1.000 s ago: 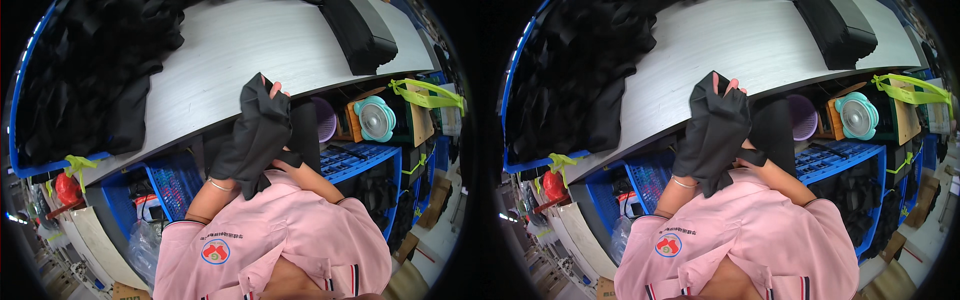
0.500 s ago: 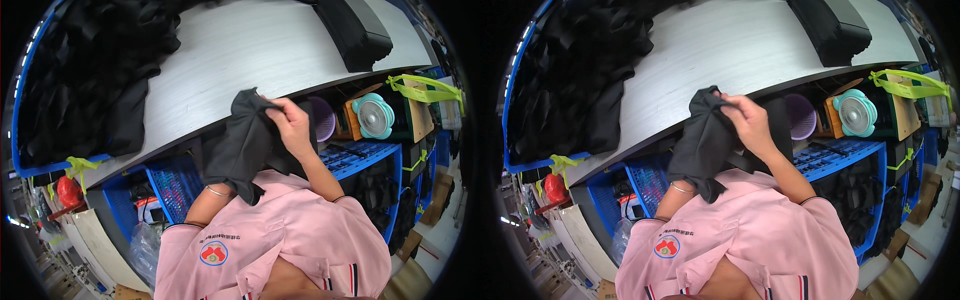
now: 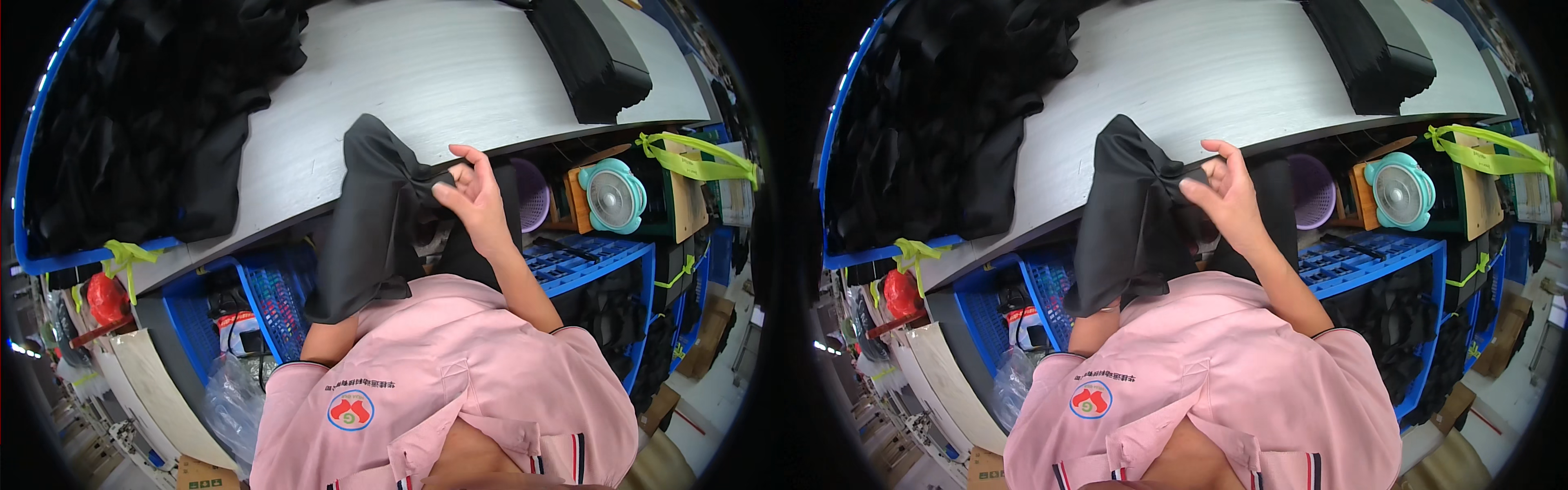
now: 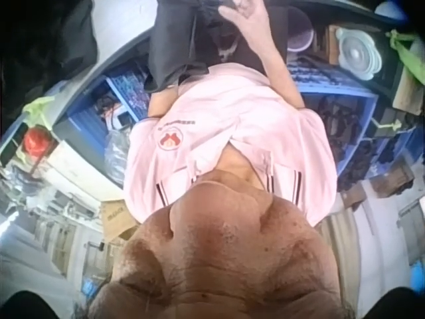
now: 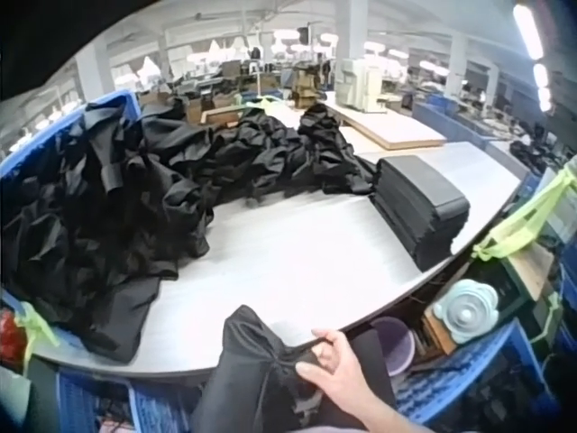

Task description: Sorting and inspecting black fabric components at a manufacturing workstation.

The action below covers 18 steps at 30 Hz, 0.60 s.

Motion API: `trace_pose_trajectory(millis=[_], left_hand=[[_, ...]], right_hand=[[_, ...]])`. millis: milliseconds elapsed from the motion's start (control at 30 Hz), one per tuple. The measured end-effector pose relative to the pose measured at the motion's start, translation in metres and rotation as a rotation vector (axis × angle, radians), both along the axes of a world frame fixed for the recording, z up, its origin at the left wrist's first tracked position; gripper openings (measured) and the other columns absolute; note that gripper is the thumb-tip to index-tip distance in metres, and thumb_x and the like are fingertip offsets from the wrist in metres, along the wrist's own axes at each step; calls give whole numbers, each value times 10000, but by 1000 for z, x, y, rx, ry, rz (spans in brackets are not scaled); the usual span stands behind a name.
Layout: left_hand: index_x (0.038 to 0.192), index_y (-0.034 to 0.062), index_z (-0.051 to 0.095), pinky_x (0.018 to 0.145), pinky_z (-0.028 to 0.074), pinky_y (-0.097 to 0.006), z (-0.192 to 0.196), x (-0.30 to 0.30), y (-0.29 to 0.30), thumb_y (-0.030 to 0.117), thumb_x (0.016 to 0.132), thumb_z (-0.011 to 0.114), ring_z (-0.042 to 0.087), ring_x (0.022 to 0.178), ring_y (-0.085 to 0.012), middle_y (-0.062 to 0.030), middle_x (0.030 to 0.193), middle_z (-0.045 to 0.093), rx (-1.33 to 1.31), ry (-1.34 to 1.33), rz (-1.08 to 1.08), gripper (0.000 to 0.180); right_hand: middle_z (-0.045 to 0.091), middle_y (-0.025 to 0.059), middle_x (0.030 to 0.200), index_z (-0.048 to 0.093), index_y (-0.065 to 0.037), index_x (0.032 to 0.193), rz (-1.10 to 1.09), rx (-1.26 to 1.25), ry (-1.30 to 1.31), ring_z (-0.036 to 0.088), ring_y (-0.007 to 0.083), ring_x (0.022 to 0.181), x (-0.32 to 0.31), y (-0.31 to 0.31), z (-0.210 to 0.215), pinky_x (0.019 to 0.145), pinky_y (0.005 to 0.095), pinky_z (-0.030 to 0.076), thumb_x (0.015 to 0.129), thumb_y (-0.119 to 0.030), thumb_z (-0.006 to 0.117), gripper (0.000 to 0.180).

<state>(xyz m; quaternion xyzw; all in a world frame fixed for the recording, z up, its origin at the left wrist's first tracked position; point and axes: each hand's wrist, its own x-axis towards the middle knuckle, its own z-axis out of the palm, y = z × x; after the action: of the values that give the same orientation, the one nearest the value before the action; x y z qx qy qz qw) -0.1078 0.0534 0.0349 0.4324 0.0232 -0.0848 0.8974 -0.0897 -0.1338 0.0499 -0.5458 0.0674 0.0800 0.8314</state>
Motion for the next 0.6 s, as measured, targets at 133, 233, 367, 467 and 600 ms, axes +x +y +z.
trace_pose_trajectory(millis=[133, 233, 367, 467, 600], left_hand=[[1507, 27, 277, 1155, 349, -377, -4, -14, -12, 231, 1055, 409, 401, 1391, -278, -140, 1580, 266, -9, 7, -12, 513], [1508, 27, 276, 1156, 348, -379, -8, -18, -13, 238, 1056, 404, 400, 1392, -280, -140, 1580, 268, -15, 17, -20, 515], [1510, 28, 275, 1158, 346, -382, -13, -23, -5, 248, 1058, 397, 399, 1392, -282, -139, 1580, 270, -22, 27, -43, 517], [1511, 29, 274, 1159, 345, -384, -17, -29, -5, 255, 1059, 392, 398, 1393, -283, -139, 1581, 271, -23, 32, -55, 518], [1512, 29, 273, 1161, 343, -387, -20, -30, -6, 265, 1061, 385, 396, 1393, -285, -138, 1581, 273, -23, 36, -68, 521]], right_hand=[[572, 44, 888, 508, -22, 1213, -95, -735, -370, 578, 113, 794, 2, 7, -1, 715, 264, 471, 851, -52, 727, 424], [563, 27, 808, 642, 7, 836, -135, -869, -494, 592, 122, 770, 4, 5, -6, 700, 264, 470, 866, -69, 715, 110], [633, -42, 909, 664, -46, 882, 28, -173, -75, 533, 51, 836, 3, -27, -19, 772, 212, 408, 967, -154, 620, 145], [612, -70, 900, 664, -104, 1015, -38, 71, 99, 476, 17, 791, 6, -34, -27, 729, 206, 370, 994, -217, 602, 130], [609, -65, 909, 642, -96, 1065, -29, -4, 132, 481, 24, 788, 4, -28, -35, 718, 199, 368, 994, -242, 605, 166]])
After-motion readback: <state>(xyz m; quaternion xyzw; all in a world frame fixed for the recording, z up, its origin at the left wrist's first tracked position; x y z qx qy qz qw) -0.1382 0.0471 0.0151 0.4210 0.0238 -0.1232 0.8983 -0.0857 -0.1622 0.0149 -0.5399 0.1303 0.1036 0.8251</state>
